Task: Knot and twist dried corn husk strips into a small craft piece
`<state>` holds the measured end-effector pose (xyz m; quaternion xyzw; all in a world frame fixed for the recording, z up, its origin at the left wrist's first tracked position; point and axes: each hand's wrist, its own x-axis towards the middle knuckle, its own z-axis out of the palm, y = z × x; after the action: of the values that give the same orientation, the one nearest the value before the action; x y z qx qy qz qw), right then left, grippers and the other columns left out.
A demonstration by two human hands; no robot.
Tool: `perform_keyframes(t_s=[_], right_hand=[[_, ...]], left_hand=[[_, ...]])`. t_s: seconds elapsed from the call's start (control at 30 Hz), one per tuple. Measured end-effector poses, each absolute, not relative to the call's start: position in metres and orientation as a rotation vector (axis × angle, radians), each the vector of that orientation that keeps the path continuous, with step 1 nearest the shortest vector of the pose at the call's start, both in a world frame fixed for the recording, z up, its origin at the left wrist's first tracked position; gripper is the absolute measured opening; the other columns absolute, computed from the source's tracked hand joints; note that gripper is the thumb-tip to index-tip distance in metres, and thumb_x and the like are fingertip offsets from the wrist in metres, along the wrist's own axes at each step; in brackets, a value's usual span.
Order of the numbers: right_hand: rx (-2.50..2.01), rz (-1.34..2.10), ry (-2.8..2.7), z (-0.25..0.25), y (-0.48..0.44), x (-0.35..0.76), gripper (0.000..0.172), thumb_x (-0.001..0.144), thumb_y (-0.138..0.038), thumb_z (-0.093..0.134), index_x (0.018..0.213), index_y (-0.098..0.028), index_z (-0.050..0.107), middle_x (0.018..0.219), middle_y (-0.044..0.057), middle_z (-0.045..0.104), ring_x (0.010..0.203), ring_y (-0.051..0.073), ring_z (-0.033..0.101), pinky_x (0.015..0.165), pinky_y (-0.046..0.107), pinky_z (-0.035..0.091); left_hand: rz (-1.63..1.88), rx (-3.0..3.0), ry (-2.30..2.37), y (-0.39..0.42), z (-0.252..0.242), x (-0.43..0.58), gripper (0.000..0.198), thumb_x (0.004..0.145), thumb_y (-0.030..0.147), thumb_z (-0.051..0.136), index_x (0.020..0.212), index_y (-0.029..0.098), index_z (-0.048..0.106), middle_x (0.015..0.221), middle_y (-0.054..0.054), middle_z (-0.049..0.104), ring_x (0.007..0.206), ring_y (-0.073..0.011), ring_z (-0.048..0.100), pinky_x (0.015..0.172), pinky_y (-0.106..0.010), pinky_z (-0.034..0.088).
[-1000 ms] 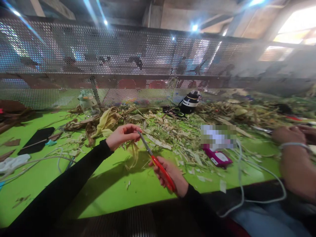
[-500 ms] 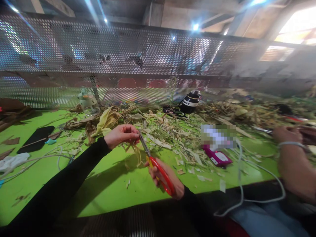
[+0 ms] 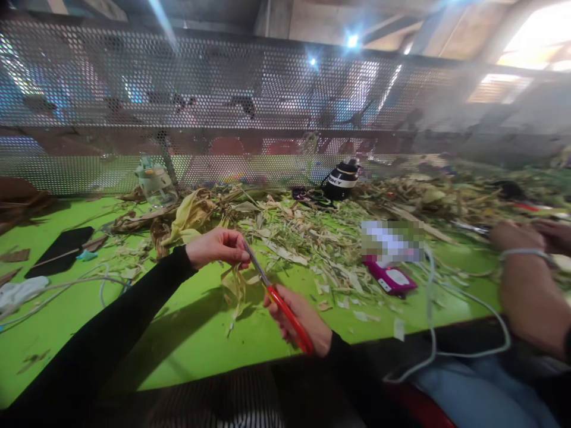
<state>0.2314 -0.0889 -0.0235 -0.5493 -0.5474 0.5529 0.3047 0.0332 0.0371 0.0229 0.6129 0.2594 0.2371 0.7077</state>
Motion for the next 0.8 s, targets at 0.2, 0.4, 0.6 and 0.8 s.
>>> perform_keyframes(t_s=[0.2,0.4,0.6,0.8], right_hand=[[-1.462,1.319,-1.528,-0.013,-0.08,0.239,0.043,0.072,-0.061,0.054,0.08,-0.019,0.046,0.051,-0.01,0.041,0.033,0.003,0.04,0.031,0.014,0.034],[-1.121,1.443,-1.482,0.002,-0.063,0.265,0.067,0.065,-0.079,0.047,0.09,-0.017,0.051,0.06,-0.003,0.047,0.043,0.007,0.045,0.039,0.021,0.039],[-0.863,1.599,-1.507,-0.001,-0.064,0.264,0.066,0.073,-0.076,0.043,0.097,-0.015,0.052,0.068,0.0,0.049,0.049,0.009,0.047,0.044,0.023,0.041],[-0.971,1.555,-1.629,-0.003,-0.066,0.256,0.067,0.068,-0.075,0.049,0.099,-0.016,0.052,0.071,-0.001,0.047,0.054,0.009,0.046,0.05,0.023,0.043]], left_hand=[[0.501,1.364,0.553,0.036,0.018,0.039,0.035,0.056,0.031,0.081,0.074,0.011,0.06,0.067,-0.005,0.069,0.06,-0.011,0.063,0.061,-0.024,0.049],[0.789,1.338,0.62,0.04,0.019,0.035,0.034,0.065,0.029,0.075,0.093,0.014,0.063,0.077,-0.004,0.068,0.067,-0.0095,0.064,0.062,-0.021,0.047],[0.997,1.184,0.7,0.039,0.024,0.035,0.031,0.068,0.038,0.071,0.085,0.013,0.063,0.078,-0.003,0.067,0.067,-0.0074,0.061,0.068,-0.022,0.048],[0.894,1.198,0.626,0.025,0.028,0.047,0.032,0.062,0.036,0.076,0.079,0.014,0.063,0.075,-0.002,0.065,0.068,-0.0086,0.061,0.061,-0.019,0.044]])
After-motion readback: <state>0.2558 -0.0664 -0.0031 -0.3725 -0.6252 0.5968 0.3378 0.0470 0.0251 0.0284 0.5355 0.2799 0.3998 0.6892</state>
